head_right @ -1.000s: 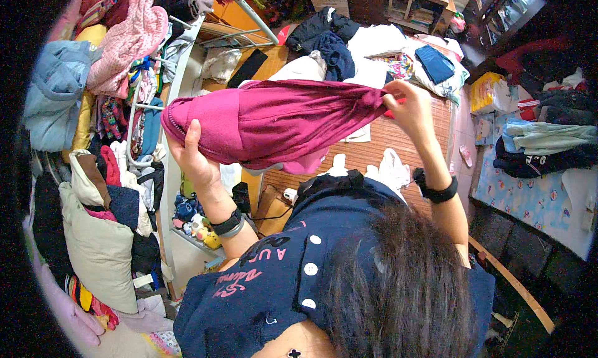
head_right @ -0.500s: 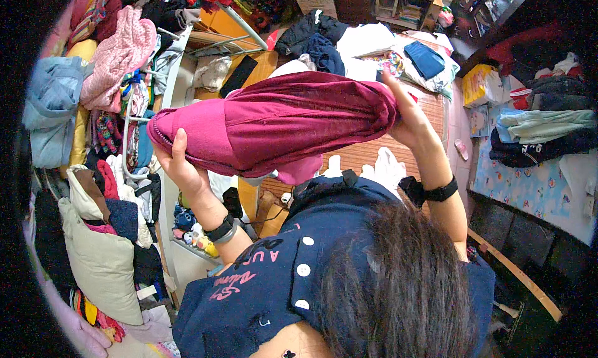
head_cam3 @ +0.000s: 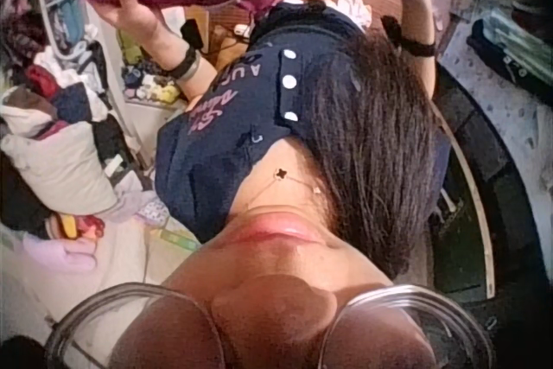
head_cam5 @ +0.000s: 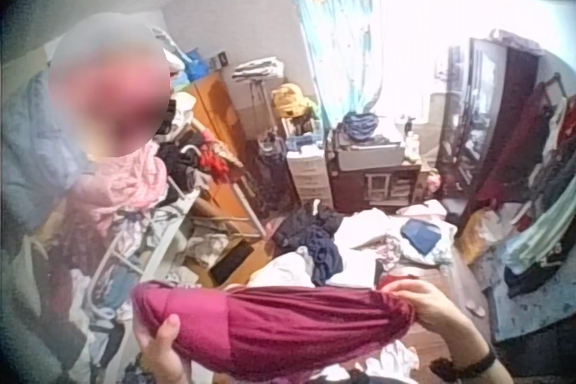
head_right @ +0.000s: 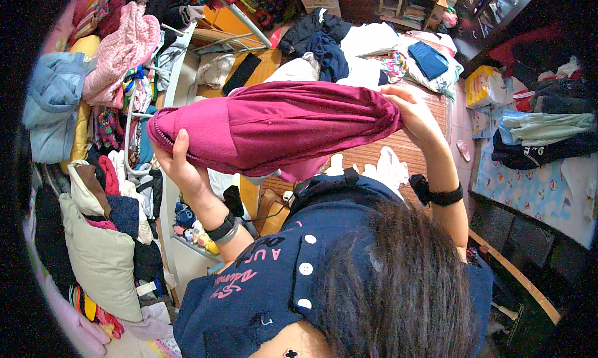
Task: The person retrieves a pink and gray zip-up hoodie from a cluttered shelf, turns it inside out, and folds it by hand. The folded hoodie is held in the hands at the end of the clip.
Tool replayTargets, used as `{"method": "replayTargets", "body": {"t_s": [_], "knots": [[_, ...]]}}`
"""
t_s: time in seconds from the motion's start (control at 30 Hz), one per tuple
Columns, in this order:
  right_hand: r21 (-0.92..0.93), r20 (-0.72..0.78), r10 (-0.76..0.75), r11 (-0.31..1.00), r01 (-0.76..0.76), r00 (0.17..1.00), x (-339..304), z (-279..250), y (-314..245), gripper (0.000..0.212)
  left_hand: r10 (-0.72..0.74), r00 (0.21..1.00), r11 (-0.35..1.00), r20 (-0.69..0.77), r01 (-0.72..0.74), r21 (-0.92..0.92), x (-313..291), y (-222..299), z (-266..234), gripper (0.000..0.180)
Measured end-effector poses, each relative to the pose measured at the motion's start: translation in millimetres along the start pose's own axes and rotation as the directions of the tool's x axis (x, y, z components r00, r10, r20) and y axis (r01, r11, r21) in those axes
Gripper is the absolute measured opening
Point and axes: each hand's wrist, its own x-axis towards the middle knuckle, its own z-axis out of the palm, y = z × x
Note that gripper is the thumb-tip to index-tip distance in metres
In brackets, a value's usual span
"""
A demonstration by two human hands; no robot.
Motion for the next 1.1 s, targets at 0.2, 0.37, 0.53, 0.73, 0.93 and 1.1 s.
{"method": "replayTargets", "body": {"t_s": [0.2, 0.37, 0.53, 0.73, 0.93, 1.1], "knots": [[0.098, -0.041, -0.142, 0.984, 0.146, 0.989, -7.6, -9.9, -12.8, 0.026, 0.014, 0.989, 0.996, 0.149, -0.028, 0.088, -1.3, -4.7, 3.1, 0.06], [0.102, -0.043, -0.214, 0.971, 0.217, 0.976, -16.1, -20.4, -14.6, 0.034, 0.001, 0.981, 0.989, 0.196, -0.03, 0.145, -5.6, -3.2, 7.7, 0.058], [0.087, -0.097, -0.27, 0.956, 0.279, 0.958, -27.9, -21.3, -12.8, 0.041, -0.039, 0.901, 0.942, 0.431, -0.111, 0.317, -8.4, -3.8, 6.2, 0.047], [0.146, -0.087, -0.39, 0.905, 0.399, 0.917, -48.1, -22.7, -8.9, 0.046, -0.124, 0.851, 0.931, 0.511, -0.077, 0.356, -13.2, -6.8, 12.9, 0.051], [-0.464, -0.103, -0.502, 0.788, 0.405, 0.859, -58.0, -14.0, -1.0, 0.039, -0.001, 0.848, 0.918, 0.53, -0.209, 0.337, -6.8, -7.7, 25.3, 0.05], [-0.534, 0.121, -0.737, 0.516, 0.669, 0.665, -75.9, 14.9, -30.8, 0.027, 0.013, 0.728, 0.71, 0.686, -0.49, 0.506, 28.1, -23.6, 32.7, 0.03]]}}
